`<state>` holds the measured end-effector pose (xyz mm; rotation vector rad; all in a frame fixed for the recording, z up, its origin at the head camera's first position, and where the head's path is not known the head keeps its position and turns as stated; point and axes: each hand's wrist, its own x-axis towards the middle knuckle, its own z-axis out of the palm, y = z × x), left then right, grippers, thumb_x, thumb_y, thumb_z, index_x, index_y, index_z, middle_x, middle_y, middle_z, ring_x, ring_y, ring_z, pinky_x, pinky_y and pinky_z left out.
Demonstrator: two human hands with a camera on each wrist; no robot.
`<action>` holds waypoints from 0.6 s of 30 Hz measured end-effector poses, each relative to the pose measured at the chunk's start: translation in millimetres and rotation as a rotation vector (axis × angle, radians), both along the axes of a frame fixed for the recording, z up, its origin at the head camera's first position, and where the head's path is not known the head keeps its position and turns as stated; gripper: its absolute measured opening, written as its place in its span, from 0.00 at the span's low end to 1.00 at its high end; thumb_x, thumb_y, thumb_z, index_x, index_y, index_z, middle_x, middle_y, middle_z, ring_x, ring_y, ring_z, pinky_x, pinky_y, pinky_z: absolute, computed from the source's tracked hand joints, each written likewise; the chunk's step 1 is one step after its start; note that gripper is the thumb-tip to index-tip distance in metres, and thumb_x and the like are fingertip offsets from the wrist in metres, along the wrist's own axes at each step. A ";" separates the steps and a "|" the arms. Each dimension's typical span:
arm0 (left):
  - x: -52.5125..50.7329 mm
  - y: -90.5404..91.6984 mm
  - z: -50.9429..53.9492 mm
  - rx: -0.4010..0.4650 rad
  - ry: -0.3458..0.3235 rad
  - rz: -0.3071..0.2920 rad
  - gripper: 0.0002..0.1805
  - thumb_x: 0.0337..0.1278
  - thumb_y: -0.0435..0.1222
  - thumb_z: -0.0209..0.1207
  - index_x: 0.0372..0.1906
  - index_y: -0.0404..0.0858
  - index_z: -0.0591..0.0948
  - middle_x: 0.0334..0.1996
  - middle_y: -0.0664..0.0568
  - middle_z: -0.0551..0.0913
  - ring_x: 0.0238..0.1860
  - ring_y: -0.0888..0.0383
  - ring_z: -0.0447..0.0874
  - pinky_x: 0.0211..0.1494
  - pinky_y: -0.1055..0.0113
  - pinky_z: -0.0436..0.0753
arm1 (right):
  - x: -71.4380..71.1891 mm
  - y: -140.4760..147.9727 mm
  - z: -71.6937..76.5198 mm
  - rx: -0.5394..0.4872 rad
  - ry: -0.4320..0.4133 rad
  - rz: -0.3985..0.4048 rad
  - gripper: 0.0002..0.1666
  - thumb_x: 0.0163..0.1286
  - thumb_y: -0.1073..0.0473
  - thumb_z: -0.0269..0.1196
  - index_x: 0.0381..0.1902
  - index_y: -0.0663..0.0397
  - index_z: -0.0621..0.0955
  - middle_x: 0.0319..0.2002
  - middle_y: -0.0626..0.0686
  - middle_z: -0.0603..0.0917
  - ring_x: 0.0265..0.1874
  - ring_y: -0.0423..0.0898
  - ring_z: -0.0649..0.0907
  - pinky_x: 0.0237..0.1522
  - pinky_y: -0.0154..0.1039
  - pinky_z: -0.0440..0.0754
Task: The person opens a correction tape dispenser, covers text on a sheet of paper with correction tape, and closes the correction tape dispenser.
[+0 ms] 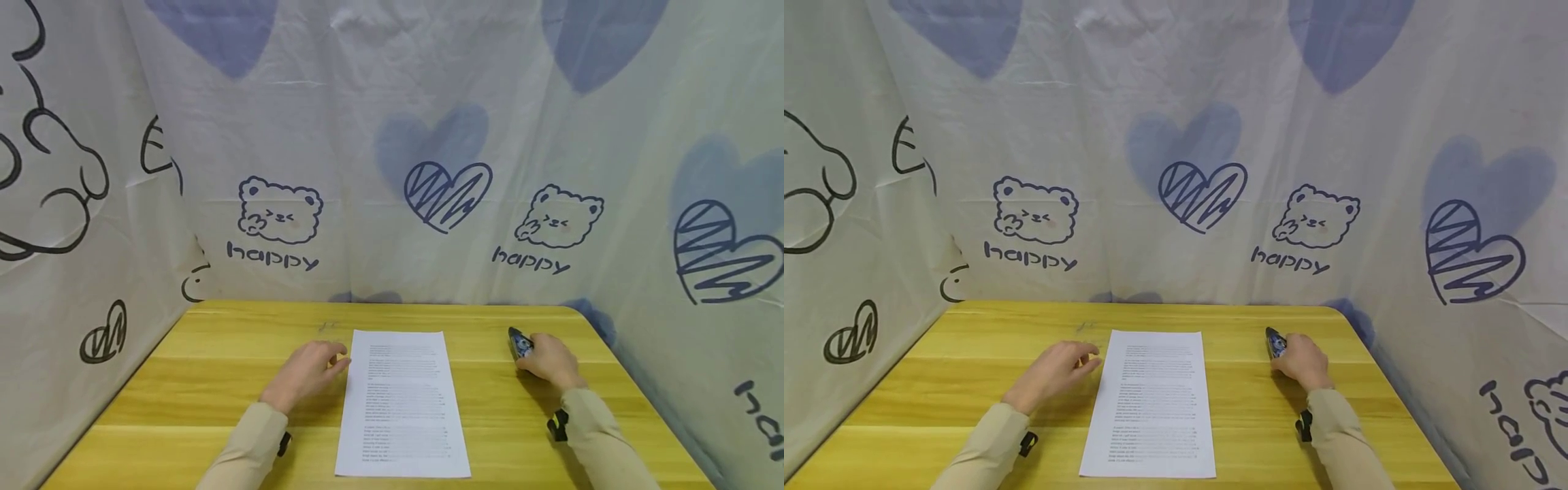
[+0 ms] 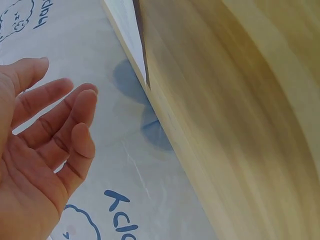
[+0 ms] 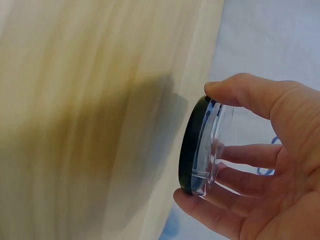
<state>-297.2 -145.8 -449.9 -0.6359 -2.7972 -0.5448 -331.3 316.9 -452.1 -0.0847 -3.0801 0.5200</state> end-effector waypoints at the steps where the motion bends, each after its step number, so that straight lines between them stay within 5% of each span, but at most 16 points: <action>1: 0.0 0.3 -0.5 0.005 -0.003 0.001 0.11 0.64 0.42 0.62 0.45 0.42 0.86 0.29 0.58 0.84 0.25 0.66 0.73 0.29 0.72 0.75 | -0.2 -3.0 1.4 0.001 0.005 0.011 0.38 0.56 0.51 0.69 0.58 0.70 0.74 0.39 0.62 0.82 0.31 0.52 0.78 0.30 0.48 0.76; 11: -0.9 4.5 1.8 0.044 -0.022 0.014 0.14 0.66 0.44 0.60 0.49 0.41 0.85 0.28 0.58 0.82 0.21 0.65 0.70 0.24 0.73 0.72 | 0.5 -36.4 5.3 0.025 0.056 0.104 0.38 0.51 0.51 0.72 0.56 0.68 0.77 0.38 0.59 0.82 0.29 0.50 0.77 0.29 0.45 0.76; 18: -7.0 11.6 -3.6 0.022 0.021 -0.060 0.13 0.65 0.42 0.62 0.47 0.39 0.85 0.27 0.57 0.83 0.23 0.65 0.71 0.26 0.74 0.72 | 3.7 -61.0 5.0 0.061 0.096 0.151 0.40 0.49 0.50 0.72 0.57 0.66 0.77 0.42 0.60 0.81 0.31 0.50 0.77 0.31 0.46 0.78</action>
